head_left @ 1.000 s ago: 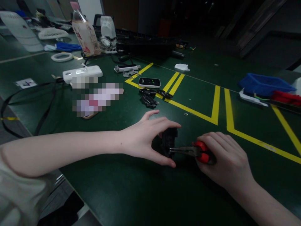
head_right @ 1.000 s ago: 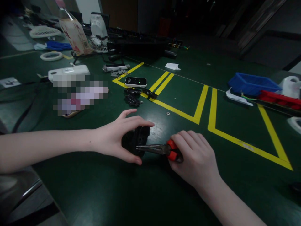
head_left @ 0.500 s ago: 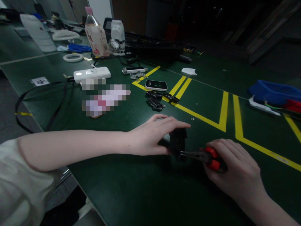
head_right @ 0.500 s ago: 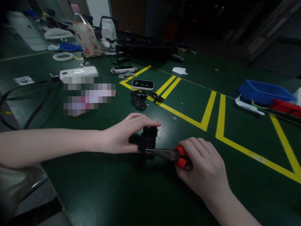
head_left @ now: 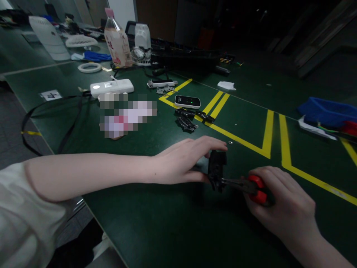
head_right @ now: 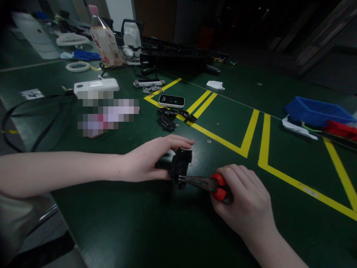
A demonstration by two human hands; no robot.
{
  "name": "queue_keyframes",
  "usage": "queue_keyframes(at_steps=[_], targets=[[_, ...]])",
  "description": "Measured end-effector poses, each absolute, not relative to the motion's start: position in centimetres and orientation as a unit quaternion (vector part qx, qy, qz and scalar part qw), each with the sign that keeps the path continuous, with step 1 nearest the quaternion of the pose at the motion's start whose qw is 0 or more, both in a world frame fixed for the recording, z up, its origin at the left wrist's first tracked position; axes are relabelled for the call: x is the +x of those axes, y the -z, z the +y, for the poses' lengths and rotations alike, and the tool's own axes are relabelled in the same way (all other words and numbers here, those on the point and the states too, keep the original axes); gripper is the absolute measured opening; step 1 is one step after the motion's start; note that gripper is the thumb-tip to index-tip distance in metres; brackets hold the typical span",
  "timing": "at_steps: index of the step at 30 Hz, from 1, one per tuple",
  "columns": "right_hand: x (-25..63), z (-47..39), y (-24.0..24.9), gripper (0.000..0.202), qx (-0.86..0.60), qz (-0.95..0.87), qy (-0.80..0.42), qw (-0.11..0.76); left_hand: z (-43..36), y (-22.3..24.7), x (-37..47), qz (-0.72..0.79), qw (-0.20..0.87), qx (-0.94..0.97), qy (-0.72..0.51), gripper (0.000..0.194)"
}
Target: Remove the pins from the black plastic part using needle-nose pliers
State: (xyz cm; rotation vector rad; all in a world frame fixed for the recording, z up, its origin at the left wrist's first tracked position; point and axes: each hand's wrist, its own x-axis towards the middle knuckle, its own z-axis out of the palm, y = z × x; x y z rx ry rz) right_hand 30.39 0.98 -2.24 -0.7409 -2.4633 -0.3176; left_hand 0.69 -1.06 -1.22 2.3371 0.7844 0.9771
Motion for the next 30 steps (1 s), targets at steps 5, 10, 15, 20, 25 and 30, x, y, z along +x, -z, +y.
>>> queue_keyframes(at_steps=[5,10,15,20,25,30], targets=[[29.8,0.9,1.5,0.012,-0.254,-0.92,0.145,0.262,-0.8,1.6,0.5,0.252,0.17,0.883,-0.358,0.059],[29.9,0.9,1.8,0.014,-0.252,-0.92,0.137,0.267,-1.0,1.5,0.8,0.243,0.186,0.897,-0.317,0.065],[30.2,0.7,1.9,0.018,-0.276,-0.917,0.108,0.266,-1.4,1.4,1.1,0.231,0.259,0.88,-0.324,0.065],[30.3,0.8,2.1,0.013,-0.297,-0.914,0.068,0.267,-1.8,1.4,1.3,0.225,0.339,0.851,-0.33,0.055],[30.4,0.9,2.6,0.013,-0.3,-0.912,0.043,0.276,-2.0,0.7,1.4,0.232,0.412,0.826,-0.308,0.051],[30.1,0.4,2.3,0.007,-0.362,-0.895,0.031,0.259,-2.0,0.4,1.5,0.245,0.454,0.794,-0.321,0.047]])
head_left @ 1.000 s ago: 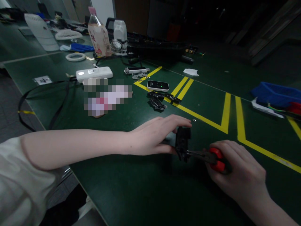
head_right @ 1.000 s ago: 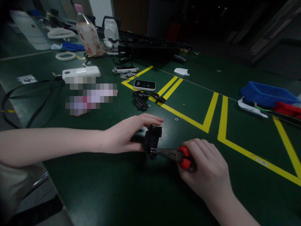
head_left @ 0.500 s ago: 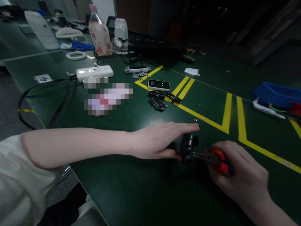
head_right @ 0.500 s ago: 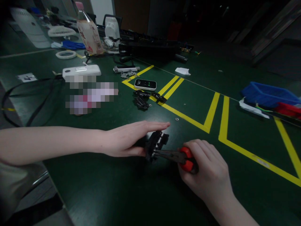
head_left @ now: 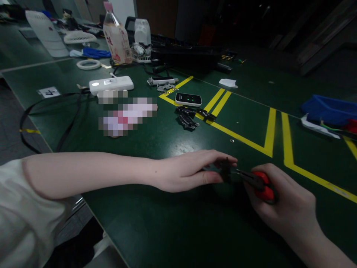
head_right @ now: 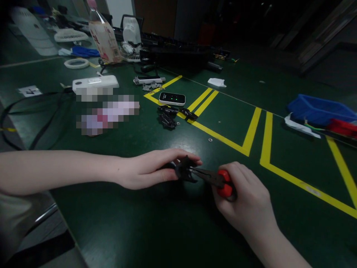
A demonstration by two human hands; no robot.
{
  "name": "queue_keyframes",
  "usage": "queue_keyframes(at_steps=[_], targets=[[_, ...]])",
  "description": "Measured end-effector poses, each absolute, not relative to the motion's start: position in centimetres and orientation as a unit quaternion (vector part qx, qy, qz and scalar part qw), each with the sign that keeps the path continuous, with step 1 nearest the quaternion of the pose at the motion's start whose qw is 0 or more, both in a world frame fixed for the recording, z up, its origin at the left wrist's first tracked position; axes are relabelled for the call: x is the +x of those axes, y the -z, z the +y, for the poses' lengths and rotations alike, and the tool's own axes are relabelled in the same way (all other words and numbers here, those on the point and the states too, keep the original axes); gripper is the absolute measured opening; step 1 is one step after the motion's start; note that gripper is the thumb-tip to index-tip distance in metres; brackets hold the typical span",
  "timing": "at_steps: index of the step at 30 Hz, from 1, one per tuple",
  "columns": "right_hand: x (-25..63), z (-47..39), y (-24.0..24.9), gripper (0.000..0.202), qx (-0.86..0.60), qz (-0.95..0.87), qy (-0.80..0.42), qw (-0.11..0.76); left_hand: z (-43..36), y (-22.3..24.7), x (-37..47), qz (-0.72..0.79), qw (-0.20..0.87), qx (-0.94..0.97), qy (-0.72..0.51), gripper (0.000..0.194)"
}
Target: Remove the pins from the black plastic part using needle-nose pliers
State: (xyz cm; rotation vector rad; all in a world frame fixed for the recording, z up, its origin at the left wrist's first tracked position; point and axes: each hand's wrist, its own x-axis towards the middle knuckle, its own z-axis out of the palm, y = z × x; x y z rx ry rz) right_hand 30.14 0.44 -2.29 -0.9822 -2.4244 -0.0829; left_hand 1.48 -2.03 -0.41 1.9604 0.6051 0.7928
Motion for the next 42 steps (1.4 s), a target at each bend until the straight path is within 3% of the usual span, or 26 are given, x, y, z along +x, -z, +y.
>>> queue_keyframes(at_steps=[9,18,24,27,30,36,42], targets=[[30.29,0.96,1.8,0.01,-0.335,-0.908,0.062,0.242,-2.32,0.65,1.82,0.241,0.667,0.624,-0.327,0.061],[29.85,0.84,1.71,0.009,-0.352,-0.903,0.085,0.23,-1.78,0.58,1.26,0.197,0.708,0.606,-0.304,0.064],[29.89,0.68,1.58,0.01,-0.34,-0.906,0.096,0.232,-2.26,1.15,1.39,0.197,0.683,0.651,-0.267,0.101],[29.78,0.61,1.51,0.01,-0.336,-0.908,0.103,0.229,-2.44,1.37,1.62,0.202,0.688,0.643,-0.267,0.109],[29.69,0.63,1.47,0.01,-0.337,-0.906,0.096,0.236,-2.43,1.33,1.72,0.197,0.693,0.634,-0.281,0.101],[29.78,0.57,1.41,0.011,-0.329,-0.905,0.102,0.249,-2.23,0.8,1.59,0.202,0.694,0.619,-0.308,0.067],[29.76,0.5,1.4,0.013,-0.303,-0.915,0.122,0.235,-2.0,0.45,1.49,0.248,0.666,0.633,-0.308,0.071]])
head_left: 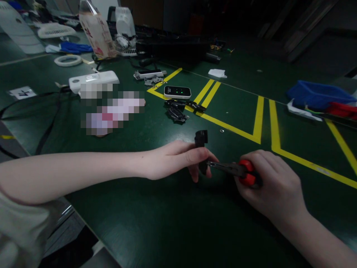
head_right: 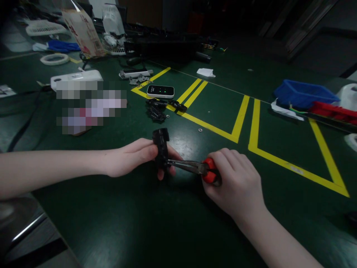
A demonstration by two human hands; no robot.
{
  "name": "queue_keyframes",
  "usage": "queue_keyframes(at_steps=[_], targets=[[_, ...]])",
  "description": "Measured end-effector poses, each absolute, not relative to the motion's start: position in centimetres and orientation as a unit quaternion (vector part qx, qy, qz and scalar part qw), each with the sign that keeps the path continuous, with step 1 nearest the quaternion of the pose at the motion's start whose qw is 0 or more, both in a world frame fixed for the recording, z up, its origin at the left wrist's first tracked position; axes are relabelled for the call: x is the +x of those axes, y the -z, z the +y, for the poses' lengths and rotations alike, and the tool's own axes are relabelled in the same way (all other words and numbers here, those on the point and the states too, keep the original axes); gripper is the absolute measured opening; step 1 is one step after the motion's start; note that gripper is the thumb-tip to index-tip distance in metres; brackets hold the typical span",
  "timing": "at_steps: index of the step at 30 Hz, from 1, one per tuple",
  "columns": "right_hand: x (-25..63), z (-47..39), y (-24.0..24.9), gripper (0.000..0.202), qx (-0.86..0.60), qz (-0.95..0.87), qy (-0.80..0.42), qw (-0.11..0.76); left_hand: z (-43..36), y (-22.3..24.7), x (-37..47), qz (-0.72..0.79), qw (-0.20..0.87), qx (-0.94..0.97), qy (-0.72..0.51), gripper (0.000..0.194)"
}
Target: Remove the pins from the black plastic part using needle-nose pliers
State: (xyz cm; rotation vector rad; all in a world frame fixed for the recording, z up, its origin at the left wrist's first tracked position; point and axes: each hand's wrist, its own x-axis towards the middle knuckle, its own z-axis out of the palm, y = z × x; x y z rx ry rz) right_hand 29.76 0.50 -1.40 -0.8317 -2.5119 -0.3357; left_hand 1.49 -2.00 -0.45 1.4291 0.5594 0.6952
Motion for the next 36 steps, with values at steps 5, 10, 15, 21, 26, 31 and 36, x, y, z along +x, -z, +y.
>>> queue_keyframes(at_steps=[5,10,15,21,26,31,36], targets=[[29.7,0.4,1.4,0.01,-0.308,-0.914,0.119,0.237,-2.1,0.7,1.7,0.279,0.686,0.577,-0.344,0.081],[29.6,0.4,1.4,0.011,-0.303,-0.914,0.128,0.236,-2.1,0.9,1.6,0.285,0.679,0.584,-0.341,0.086],[29.7,0.4,1.5,0.011,-0.307,-0.913,0.127,0.236,-2.2,0.5,1.2,0.29,0.637,0.627,-0.341,0.075],[29.7,0.5,1.6,0.01,-0.294,-0.914,0.14,0.24,-2.7,0.8,1.2,0.281,0.586,0.71,-0.272,0.11],[29.6,0.3,1.4,0.012,-0.284,-0.916,0.137,0.246,-2.7,0.6,1.3,0.343,0.491,0.757,-0.261,0.107],[29.6,0.2,1.3,0.013,-0.285,-0.915,0.128,0.254,-2.4,-0.4,0.8,0.317,0.413,0.822,-0.231,0.057],[29.7,0.4,1.6,0.012,-0.289,-0.914,0.12,0.26,-2.3,-0.6,1.1,0.309,0.431,0.818,-0.223,0.044]])
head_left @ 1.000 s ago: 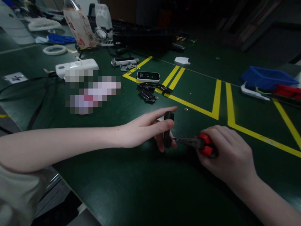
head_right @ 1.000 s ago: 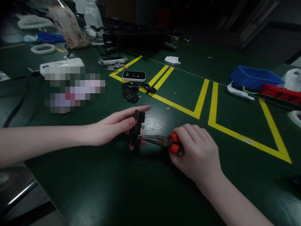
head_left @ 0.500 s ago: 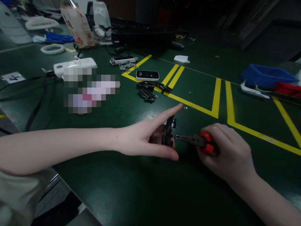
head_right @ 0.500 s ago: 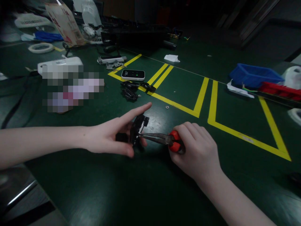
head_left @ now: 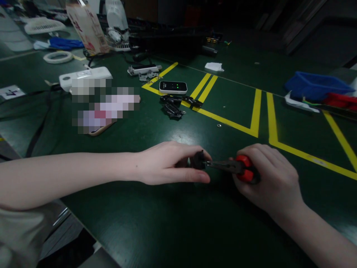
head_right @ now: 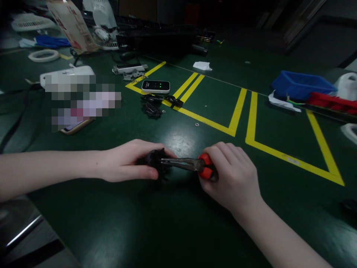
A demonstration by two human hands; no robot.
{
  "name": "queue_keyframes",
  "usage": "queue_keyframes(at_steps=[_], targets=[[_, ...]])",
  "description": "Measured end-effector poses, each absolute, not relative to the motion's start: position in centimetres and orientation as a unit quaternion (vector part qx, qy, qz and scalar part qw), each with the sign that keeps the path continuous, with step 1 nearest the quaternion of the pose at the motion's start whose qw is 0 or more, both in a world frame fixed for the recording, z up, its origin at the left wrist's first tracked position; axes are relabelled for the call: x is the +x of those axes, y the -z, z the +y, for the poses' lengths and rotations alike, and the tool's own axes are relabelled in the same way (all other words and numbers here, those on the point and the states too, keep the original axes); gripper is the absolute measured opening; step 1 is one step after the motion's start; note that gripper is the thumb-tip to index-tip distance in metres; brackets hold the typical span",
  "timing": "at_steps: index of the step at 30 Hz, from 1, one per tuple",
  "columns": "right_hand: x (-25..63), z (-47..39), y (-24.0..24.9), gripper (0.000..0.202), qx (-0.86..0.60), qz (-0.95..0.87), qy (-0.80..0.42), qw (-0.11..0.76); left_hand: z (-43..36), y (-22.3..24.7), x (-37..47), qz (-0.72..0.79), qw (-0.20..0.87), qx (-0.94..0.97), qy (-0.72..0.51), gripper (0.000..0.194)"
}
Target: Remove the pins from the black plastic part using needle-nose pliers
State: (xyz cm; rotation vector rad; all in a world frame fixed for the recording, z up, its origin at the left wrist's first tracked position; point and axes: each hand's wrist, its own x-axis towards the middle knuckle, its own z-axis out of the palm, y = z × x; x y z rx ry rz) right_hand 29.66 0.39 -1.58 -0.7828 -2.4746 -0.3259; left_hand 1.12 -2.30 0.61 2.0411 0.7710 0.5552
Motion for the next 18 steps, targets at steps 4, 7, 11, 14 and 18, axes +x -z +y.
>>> queue_keyframes(at_steps=[4,7,11,14,18], targets=[[29.6,0.42,1.7,0.014,-0.29,-0.914,0.124,0.255,-2.36,-0.3,1.31,0.294,0.402,0.828,-0.256,0.039],[29.55,0.38,1.62,0.015,-0.29,-0.915,0.123,0.254,-2.52,-0.1,1.24,0.304,0.423,0.812,-0.264,0.051],[29.52,0.4,1.54,0.013,-0.291,-0.914,0.128,0.252,-2.64,-0.06,1.04,0.289,0.424,0.814,-0.274,0.044],[29.6,0.44,1.63,0.014,-0.295,-0.914,0.131,0.247,-2.5,-0.08,0.9,0.278,0.405,0.826,-0.274,0.037],[29.7,0.38,1.74,0.014,-0.297,-0.912,0.132,0.249,-2.31,-0.13,0.9,0.272,0.391,0.834,-0.278,0.037]])
